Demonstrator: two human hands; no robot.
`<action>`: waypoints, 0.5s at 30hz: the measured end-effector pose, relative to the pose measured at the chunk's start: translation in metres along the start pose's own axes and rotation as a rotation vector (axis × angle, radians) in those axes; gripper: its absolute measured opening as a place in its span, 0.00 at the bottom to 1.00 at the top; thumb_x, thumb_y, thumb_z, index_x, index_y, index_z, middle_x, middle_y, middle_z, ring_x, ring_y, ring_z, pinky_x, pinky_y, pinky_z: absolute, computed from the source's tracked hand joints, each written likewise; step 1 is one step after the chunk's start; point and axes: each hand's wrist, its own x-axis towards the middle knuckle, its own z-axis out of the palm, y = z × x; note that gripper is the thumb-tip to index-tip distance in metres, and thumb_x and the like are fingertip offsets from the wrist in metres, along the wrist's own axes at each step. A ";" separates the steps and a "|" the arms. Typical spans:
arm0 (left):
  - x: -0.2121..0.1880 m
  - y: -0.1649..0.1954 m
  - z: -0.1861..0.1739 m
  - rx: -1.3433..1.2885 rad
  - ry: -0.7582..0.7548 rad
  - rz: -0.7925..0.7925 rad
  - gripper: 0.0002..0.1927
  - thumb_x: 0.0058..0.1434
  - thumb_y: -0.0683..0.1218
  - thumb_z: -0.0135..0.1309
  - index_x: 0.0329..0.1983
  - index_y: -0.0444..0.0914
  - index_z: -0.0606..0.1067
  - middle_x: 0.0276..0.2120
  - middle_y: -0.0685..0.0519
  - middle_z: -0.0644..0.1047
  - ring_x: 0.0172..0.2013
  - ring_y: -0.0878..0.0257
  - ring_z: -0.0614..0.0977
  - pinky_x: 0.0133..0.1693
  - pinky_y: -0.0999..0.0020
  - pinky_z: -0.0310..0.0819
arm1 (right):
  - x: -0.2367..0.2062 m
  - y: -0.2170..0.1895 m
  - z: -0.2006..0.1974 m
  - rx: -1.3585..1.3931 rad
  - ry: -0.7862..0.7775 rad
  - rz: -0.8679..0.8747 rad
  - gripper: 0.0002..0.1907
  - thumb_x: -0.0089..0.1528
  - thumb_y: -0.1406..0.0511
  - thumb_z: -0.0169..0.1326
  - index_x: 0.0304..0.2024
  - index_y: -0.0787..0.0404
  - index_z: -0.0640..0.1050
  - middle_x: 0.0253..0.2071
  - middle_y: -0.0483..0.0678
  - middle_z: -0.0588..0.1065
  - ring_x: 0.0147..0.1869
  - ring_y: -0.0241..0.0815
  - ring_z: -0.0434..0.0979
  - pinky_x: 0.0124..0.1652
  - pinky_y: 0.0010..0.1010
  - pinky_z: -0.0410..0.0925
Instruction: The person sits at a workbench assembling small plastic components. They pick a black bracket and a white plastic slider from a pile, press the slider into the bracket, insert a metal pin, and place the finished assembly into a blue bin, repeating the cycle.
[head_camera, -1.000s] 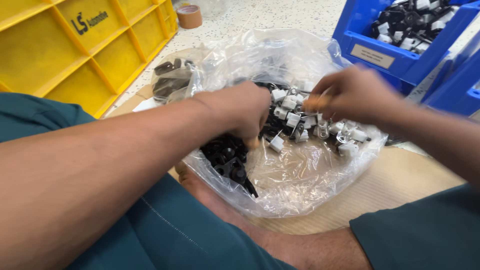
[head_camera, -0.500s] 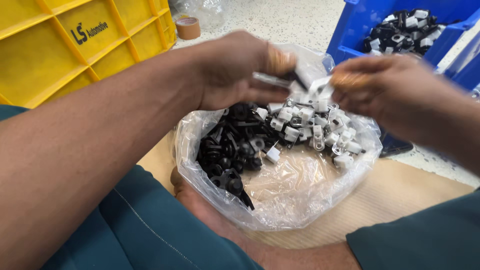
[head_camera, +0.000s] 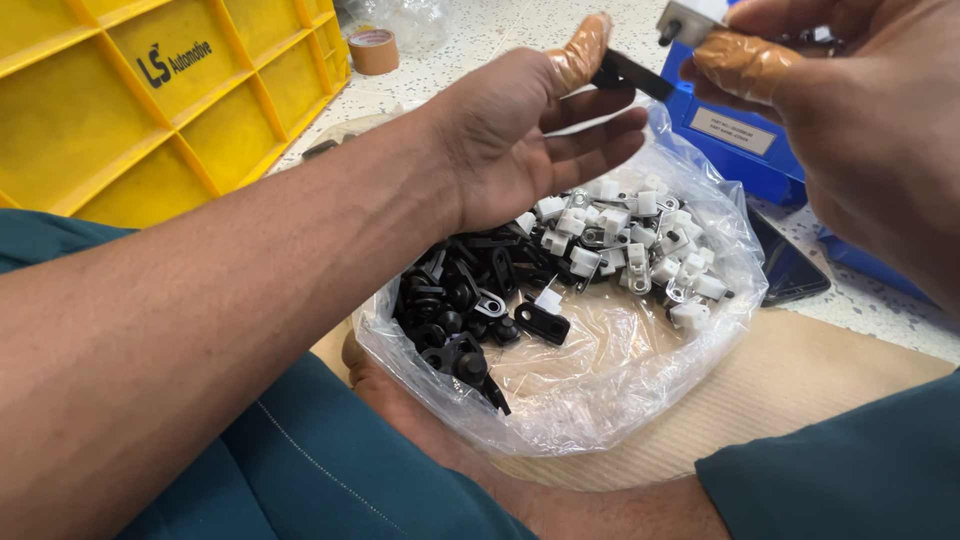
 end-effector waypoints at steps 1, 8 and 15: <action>0.002 0.000 0.001 -0.114 -0.055 -0.053 0.16 0.68 0.49 0.47 0.46 0.30 0.72 0.43 0.44 0.74 0.41 0.59 0.83 0.45 0.69 0.88 | 0.002 0.001 -0.001 0.026 -0.026 -0.020 0.05 0.68 0.72 0.58 0.45 0.64 0.76 0.45 0.51 0.79 0.49 0.38 0.84 0.50 0.26 0.80; 0.014 0.002 -0.002 -0.540 -0.242 -0.284 0.16 0.75 0.42 0.40 0.49 0.20 0.67 0.44 0.36 0.72 0.41 0.58 0.81 0.42 0.77 0.86 | 0.005 0.003 -0.002 -0.072 -0.136 -0.169 0.04 0.67 0.74 0.58 0.45 0.67 0.76 0.46 0.53 0.78 0.51 0.39 0.81 0.53 0.27 0.76; 0.016 0.002 0.002 -0.290 -0.161 -0.159 0.16 0.74 0.42 0.39 0.44 0.21 0.70 0.35 0.42 0.73 0.28 0.67 0.79 0.28 0.82 0.83 | 0.000 0.001 0.001 0.257 -0.281 -0.107 0.04 0.67 0.78 0.58 0.42 0.68 0.77 0.49 0.53 0.78 0.53 0.40 0.82 0.56 0.29 0.78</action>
